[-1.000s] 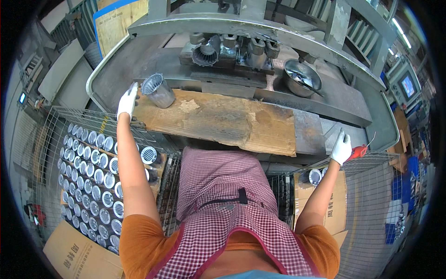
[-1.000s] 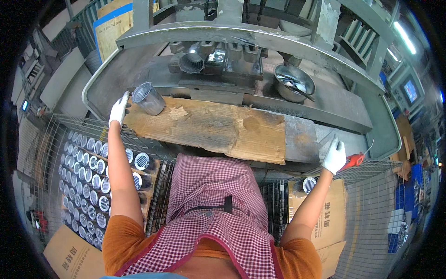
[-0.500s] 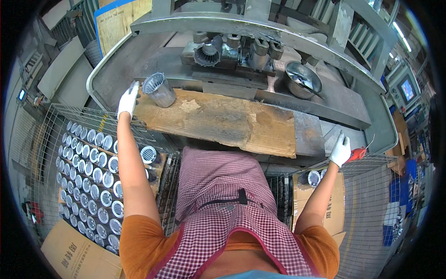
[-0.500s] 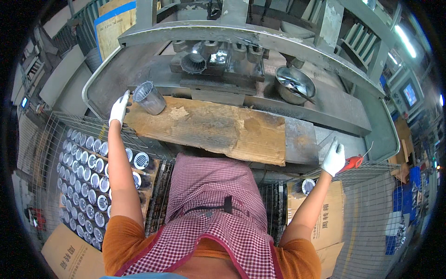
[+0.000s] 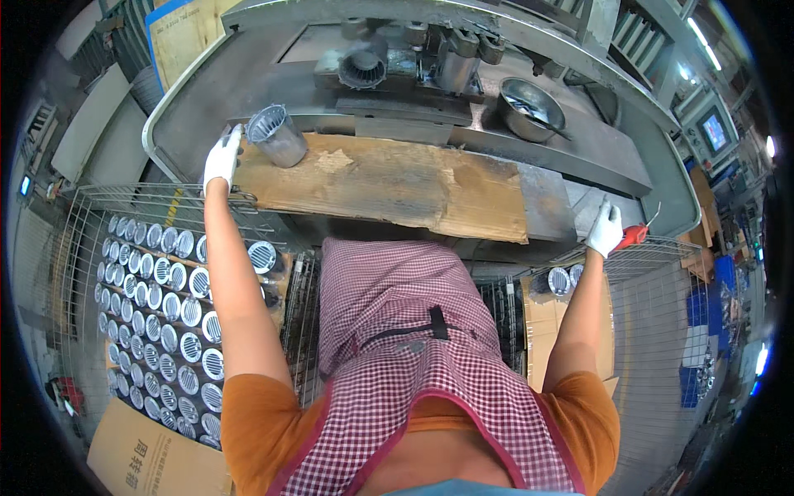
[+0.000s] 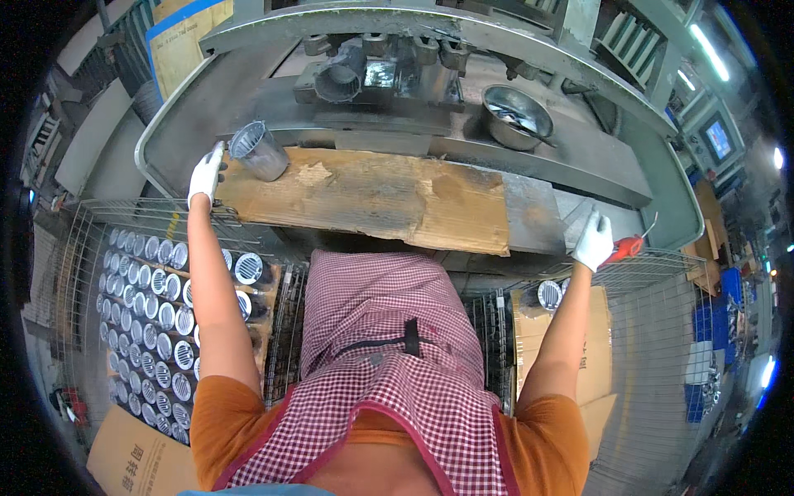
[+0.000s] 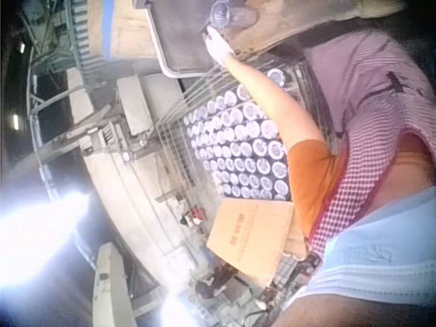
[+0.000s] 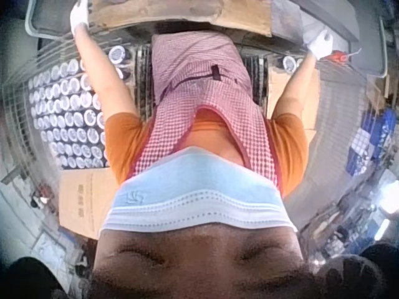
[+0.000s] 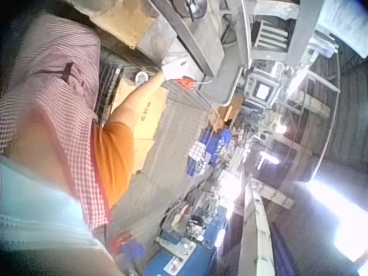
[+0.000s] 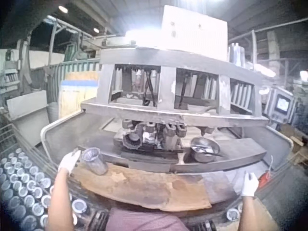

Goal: The worker is deburring and inspecting cylindrical metal components at a manufacturing station and placing them into a transport cage.

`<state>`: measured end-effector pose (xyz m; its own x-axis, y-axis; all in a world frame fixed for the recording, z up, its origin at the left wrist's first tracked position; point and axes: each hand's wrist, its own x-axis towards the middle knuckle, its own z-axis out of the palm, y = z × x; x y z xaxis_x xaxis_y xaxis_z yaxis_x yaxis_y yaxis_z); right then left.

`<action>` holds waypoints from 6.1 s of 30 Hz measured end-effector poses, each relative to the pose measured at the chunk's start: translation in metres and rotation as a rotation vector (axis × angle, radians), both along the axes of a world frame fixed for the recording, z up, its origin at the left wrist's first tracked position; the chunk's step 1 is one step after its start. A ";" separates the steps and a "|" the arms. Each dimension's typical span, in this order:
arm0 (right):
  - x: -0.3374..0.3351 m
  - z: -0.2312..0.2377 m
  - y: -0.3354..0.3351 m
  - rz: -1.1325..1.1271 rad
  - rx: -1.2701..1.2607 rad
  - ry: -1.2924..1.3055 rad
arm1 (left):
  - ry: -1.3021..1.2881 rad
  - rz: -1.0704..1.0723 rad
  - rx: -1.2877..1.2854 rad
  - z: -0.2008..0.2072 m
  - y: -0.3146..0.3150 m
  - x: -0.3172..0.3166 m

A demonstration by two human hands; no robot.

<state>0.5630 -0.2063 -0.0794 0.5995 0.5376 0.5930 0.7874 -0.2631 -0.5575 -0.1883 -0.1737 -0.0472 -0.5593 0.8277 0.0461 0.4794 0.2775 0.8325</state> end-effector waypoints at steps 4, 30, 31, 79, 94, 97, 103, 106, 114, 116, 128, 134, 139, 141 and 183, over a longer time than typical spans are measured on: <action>-0.016 0.016 -0.003 -0.044 -0.055 -0.137 | 0.016 -0.025 0.049 0.000 -0.001 -0.008; -0.290 0.129 0.135 0.894 0.176 -0.394 | 0.739 0.125 0.328 0.072 -0.013 0.114; -0.294 0.125 0.116 0.962 0.255 -0.342 | 0.724 0.003 0.417 0.077 -0.006 0.139; -0.344 0.085 0.202 0.772 -0.566 -0.276 | 0.659 -0.227 -0.421 0.061 0.047 0.093; -0.066 0.051 -0.002 0.192 -0.165 -0.181 | -0.008 -0.066 0.577 0.080 0.105 0.141; -0.041 0.039 -0.008 0.095 -0.199 -0.161 | 0.370 0.031 0.514 0.043 0.156 0.151; -0.030 0.020 -0.005 -0.037 -0.167 -0.174 | 0.649 -0.071 0.420 0.027 0.157 0.169; -0.033 0.024 -0.008 -0.047 -0.180 -0.213 | 0.739 -0.339 0.262 0.021 0.167 0.135; -0.024 0.016 -0.003 -0.109 -0.266 -0.287 | 0.901 -0.178 -0.118 0.063 0.143 0.173; -0.026 0.028 -0.007 0.011 -0.008 -0.381 | 0.809 -0.102 0.006 0.052 0.141 0.169; 0.016 0.018 -0.047 0.215 0.460 0.376 | -0.072 -0.681 0.345 -0.001 -0.008 0.315; -0.130 0.043 -0.110 0.731 -0.736 0.492 | 0.893 -1.001 0.306 0.034 -0.027 0.378; -0.166 -0.027 -0.101 0.744 -0.394 0.635 | 0.889 -0.951 0.305 0.021 -0.027 0.382; -0.166 -0.017 -0.096 0.725 -0.581 0.697 | 0.941 -0.906 0.434 0.024 -0.035 0.375; -0.181 0.079 -0.089 1.065 -0.906 0.540 | 0.309 -0.502 1.014 -0.025 -0.032 0.322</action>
